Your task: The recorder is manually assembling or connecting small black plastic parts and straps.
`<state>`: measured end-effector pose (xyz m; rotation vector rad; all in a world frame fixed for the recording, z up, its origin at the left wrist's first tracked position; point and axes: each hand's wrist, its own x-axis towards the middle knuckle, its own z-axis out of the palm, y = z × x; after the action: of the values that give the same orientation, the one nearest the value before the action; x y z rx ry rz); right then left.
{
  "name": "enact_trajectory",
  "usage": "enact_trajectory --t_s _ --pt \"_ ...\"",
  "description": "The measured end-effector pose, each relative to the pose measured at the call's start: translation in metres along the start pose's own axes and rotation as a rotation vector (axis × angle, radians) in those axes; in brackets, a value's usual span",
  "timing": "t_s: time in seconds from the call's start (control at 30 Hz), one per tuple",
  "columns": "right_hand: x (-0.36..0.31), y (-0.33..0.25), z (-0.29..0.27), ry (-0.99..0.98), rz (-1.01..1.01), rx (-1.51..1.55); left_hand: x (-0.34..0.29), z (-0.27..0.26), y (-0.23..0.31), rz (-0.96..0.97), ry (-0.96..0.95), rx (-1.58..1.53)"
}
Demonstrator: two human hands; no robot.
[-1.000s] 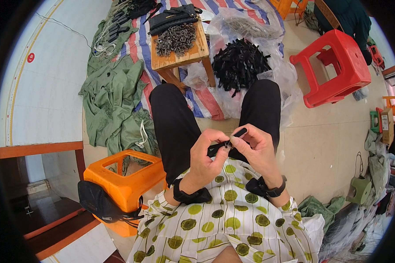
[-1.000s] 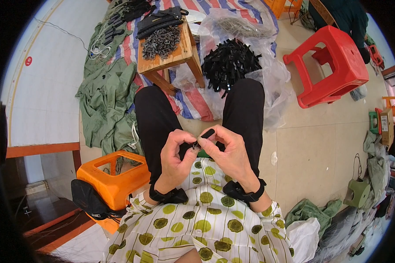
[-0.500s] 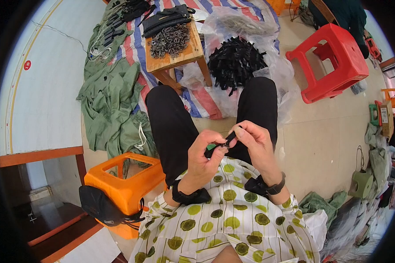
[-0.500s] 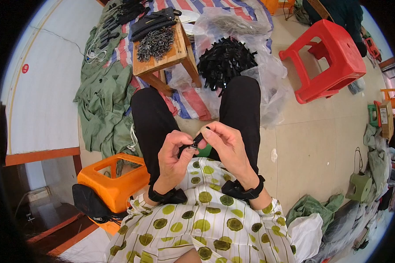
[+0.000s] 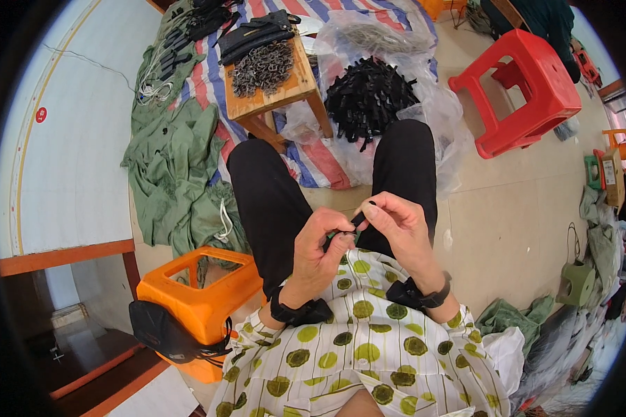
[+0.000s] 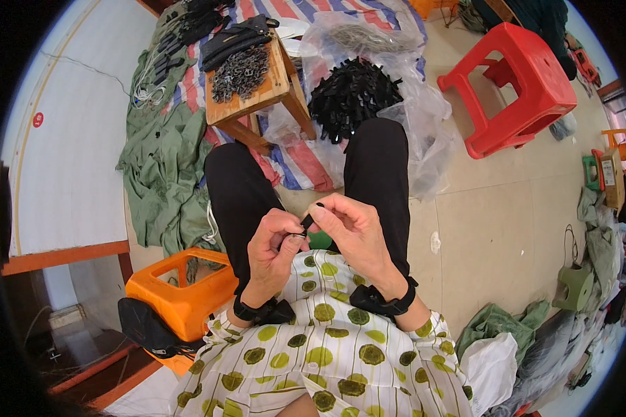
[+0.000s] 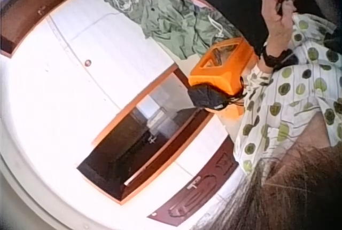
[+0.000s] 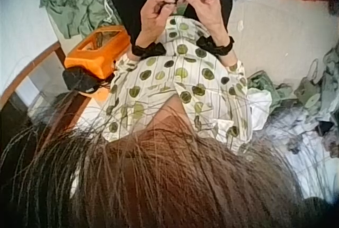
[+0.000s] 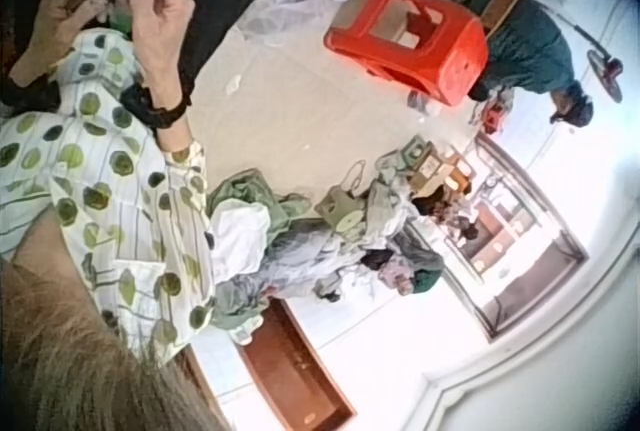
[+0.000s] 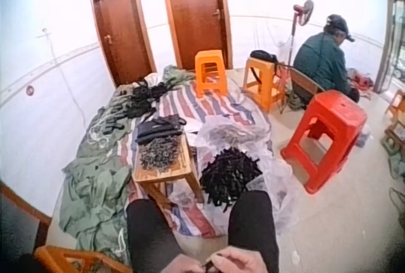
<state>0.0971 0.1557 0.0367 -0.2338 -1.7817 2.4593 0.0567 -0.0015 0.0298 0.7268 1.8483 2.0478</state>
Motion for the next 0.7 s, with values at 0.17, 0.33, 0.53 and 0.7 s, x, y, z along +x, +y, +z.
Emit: enact_trajectory --t_s 0.17,0.33,0.53,0.7 --pt "-0.0012 -0.0007 0.0008 -0.003 0.002 0.007 0.0008 -0.0044 -0.0070 0.002 -0.043 -0.079" --pt "-0.0005 0.0006 0.0008 -0.002 0.003 -0.015 -0.0007 -0.0024 -0.0048 -0.013 0.005 -0.086" --pt "-0.0005 -0.0011 0.0013 0.000 -0.005 -0.014 0.0009 -0.0060 -0.0053 -0.026 -0.023 -0.079" --pt "-0.0012 0.0002 0.0006 -0.028 -0.011 -0.025 0.0012 -0.0081 -0.0064 -0.017 -0.064 -0.099"
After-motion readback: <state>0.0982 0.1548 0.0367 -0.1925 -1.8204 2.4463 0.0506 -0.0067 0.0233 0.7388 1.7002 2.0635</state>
